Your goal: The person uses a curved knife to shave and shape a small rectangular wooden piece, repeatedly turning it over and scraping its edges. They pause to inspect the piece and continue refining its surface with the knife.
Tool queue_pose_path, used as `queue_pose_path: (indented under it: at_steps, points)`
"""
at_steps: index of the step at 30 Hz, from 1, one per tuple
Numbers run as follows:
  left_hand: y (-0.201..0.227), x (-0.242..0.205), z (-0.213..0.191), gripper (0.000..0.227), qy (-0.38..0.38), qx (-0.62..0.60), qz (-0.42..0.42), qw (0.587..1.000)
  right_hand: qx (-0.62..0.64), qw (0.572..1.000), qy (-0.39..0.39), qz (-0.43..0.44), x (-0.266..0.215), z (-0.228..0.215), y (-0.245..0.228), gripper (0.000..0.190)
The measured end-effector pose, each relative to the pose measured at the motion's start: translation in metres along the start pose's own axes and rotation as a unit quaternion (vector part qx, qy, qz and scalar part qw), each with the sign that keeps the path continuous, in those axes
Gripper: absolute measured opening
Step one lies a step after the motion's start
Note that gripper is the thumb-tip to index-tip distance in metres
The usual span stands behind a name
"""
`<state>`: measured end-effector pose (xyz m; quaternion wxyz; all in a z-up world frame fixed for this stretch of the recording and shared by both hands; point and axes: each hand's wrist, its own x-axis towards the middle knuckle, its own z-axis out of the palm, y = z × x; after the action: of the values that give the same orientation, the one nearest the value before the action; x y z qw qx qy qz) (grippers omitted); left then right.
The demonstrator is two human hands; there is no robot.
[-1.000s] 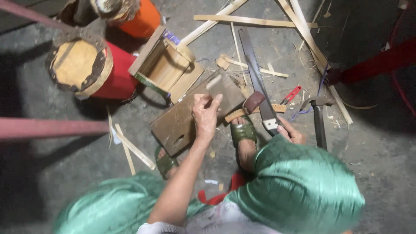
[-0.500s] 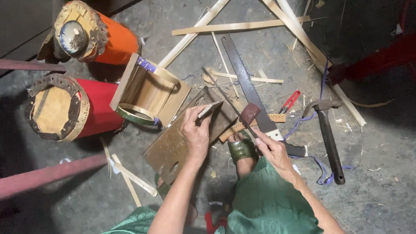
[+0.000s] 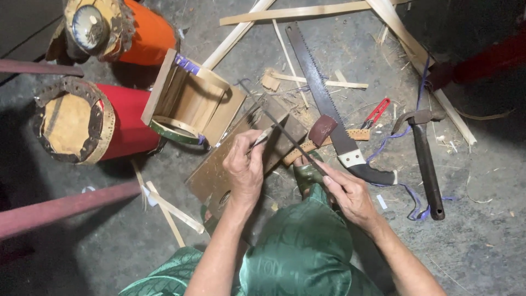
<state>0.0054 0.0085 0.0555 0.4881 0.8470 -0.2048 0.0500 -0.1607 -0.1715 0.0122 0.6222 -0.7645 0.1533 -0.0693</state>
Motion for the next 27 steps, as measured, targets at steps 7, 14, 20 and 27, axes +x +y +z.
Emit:
queue_pose_path:
  at_steps: [7,14,20,27]
  points:
    - [-0.02,-0.015,0.003,0.008,0.01,-0.048,-0.016,0.999,0.065,0.997,0.02,0.037,-0.009,0.003,0.018,0.035]
    - [-0.035,-0.031,0.013,0.011,-0.001,-0.039,0.001,0.999,-0.109,0.99,0.039,-0.084,-0.01,0.005,0.008,0.033]
    - [-0.031,-0.026,0.006,0.009,0.008,-0.028,0.003,1.0,-0.13,0.987,0.005,-0.092,-0.014,0.008,0.029,0.036]
    - [0.004,-0.007,0.002,0.008,0.018,-0.029,0.027,0.999,-0.098,0.994,-0.025,-0.045,0.008,0.004,0.009,0.036]
